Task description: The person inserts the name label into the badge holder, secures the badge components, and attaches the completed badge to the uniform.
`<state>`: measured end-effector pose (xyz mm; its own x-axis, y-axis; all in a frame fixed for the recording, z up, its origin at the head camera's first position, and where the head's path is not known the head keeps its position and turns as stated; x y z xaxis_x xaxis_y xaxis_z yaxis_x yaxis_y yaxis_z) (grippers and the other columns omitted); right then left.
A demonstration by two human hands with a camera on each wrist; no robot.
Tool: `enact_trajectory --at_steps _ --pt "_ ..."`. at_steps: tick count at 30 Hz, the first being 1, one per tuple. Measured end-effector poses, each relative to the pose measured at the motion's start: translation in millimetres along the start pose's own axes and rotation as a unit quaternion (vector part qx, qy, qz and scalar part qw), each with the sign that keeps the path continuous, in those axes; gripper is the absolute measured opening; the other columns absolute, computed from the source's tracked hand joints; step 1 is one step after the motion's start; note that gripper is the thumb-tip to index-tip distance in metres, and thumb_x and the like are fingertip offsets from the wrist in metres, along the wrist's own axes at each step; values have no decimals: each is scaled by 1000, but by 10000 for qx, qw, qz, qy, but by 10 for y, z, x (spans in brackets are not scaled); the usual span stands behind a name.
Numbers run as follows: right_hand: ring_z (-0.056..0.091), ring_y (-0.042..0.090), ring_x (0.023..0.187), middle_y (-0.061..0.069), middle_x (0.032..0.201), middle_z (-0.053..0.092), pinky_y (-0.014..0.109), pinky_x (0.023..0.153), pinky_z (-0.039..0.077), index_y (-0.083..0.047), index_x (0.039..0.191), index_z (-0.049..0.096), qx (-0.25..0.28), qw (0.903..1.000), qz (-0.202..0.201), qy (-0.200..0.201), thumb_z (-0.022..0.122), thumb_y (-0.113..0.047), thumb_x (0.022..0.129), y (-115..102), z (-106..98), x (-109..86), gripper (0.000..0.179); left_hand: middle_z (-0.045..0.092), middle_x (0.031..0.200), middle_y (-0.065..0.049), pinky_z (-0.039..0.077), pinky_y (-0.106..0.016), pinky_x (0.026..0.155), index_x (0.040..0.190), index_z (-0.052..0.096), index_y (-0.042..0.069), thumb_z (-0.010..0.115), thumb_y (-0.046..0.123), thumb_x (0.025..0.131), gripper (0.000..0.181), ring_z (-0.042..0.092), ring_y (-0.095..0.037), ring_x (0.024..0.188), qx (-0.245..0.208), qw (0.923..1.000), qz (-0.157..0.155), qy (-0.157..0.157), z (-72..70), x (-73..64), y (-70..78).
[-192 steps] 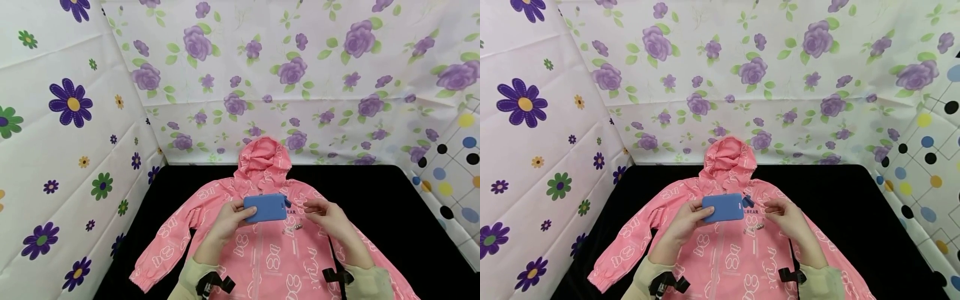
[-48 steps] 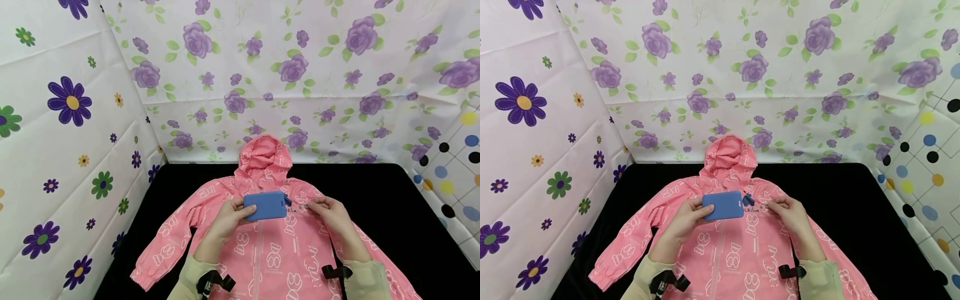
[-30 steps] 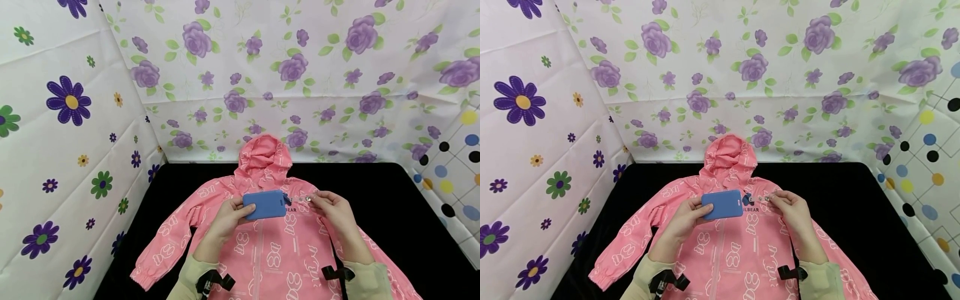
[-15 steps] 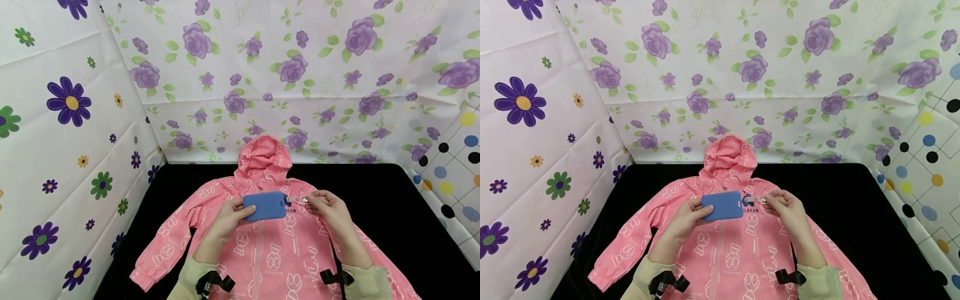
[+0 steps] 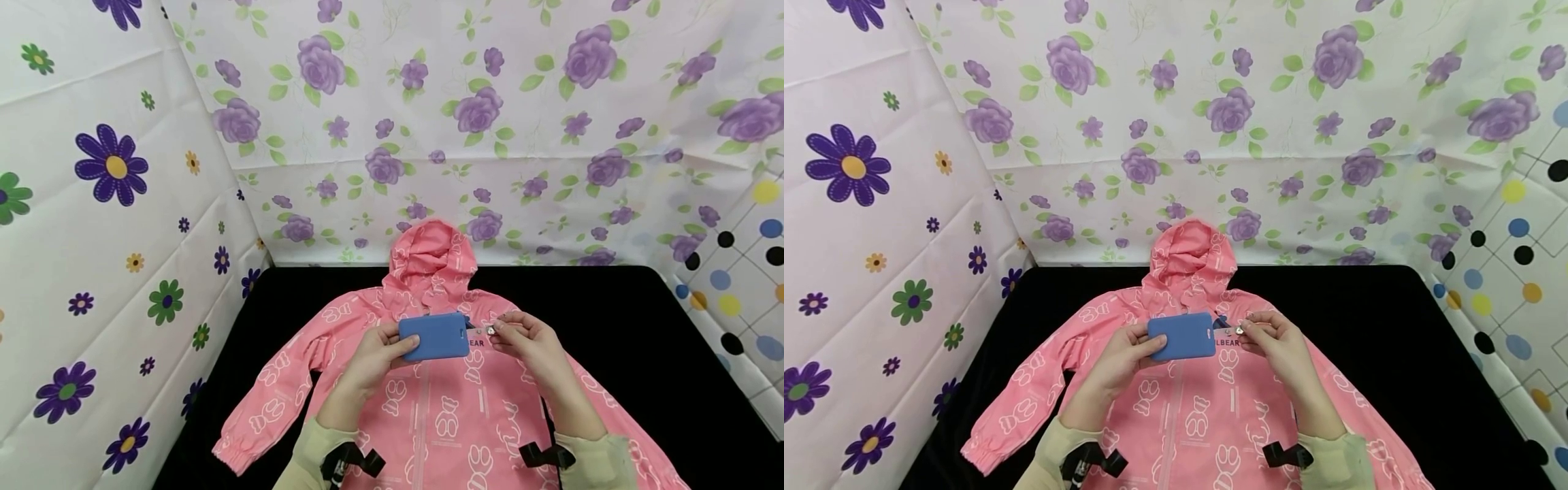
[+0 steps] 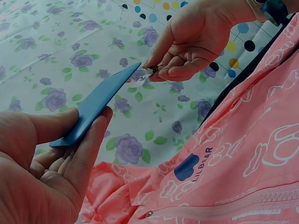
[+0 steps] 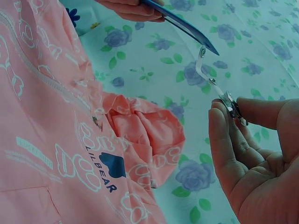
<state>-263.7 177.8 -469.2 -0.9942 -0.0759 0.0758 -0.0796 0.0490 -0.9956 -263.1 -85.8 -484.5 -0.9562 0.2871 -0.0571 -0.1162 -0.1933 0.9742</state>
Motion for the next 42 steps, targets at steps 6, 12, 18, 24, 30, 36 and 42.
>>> enact_trajectory --at_steps 6,12,18,24,30,36,42 --pt "71 16 85 21 102 70 31 79 60 10 117 52 134 9999 -67 -78 63 -23 100 -6 27 -6 39 72 105 -19 59 -36 81 124 61 -9 72 11 92 39 73 -22 89 -26 10000 -41 28 4 -9 4" --pt "71 19 87 16 99 69 31 80 59 9 117 51 275 9993 -25 -235 61 -25 101 13 63 -7 39 71 106 -20 59 -36 81 124 61 -9 73 13 92 40 73 -23 90 -2 10000 -34 -27 22 -7 10" --pt "70 24 91 9 100 67 30 80 59 8 118 49 438 9982 174 -377 59 -27 102 39 117 -11 40 71 105 -19 59 -35 81 124 61 -9 73 13 92 40 73 -22 89 -33 10000 21 -75 24 -11 8" --pt "70 18 89 8 99 69 28 80 59 7 117 48 1014 9919 423 -637 58 -24 102 25 206 -47 35 71 105 -19 60 -36 81 124 61 -9 72 12 92 39 73 -22 89 -14 10000 -31 -84 14 -12 -19" --pt "69 14 86 4 96 69 28 80 59 -6 111 53 1487 9835 486 -910 57 -21 103 -51 306 -118 17 70 110 -20 59 -37 83 127 57 -7 71 11 93 41 73 -23 90 -72 9999 -56 -140 30 5 -24" --pt "68 11 84 2 94 69 25 79 59 -9 110 55 1763 9772 459 -1090 54 -19 104 -146 387 -175 11 68 107 -15 60 -37 81 137 51 -2 73 10 91 53 71 -20 87 -111 9999 -86 -28 19 -1 -30" --pt "67 11 83 3 93 68 26 79 59 -10 104 57 1964 9715 347 -1281 53 -14 104 -218 441 -240 6 67 109 -14 59 -36 81 142 50 2 73 12 91 56 70 -20 89 -105 9999 -97 26 1 -1 -50"
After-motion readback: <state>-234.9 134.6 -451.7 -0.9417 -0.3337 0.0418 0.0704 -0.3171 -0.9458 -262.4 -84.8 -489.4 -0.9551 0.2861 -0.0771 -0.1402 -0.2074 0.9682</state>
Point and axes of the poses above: each hand's wrist, its own x-axis towards the middle knuckle, its own z-axis out of the palm, y = z × x, the point moved 8 cm from there along x, towards the middle knuckle
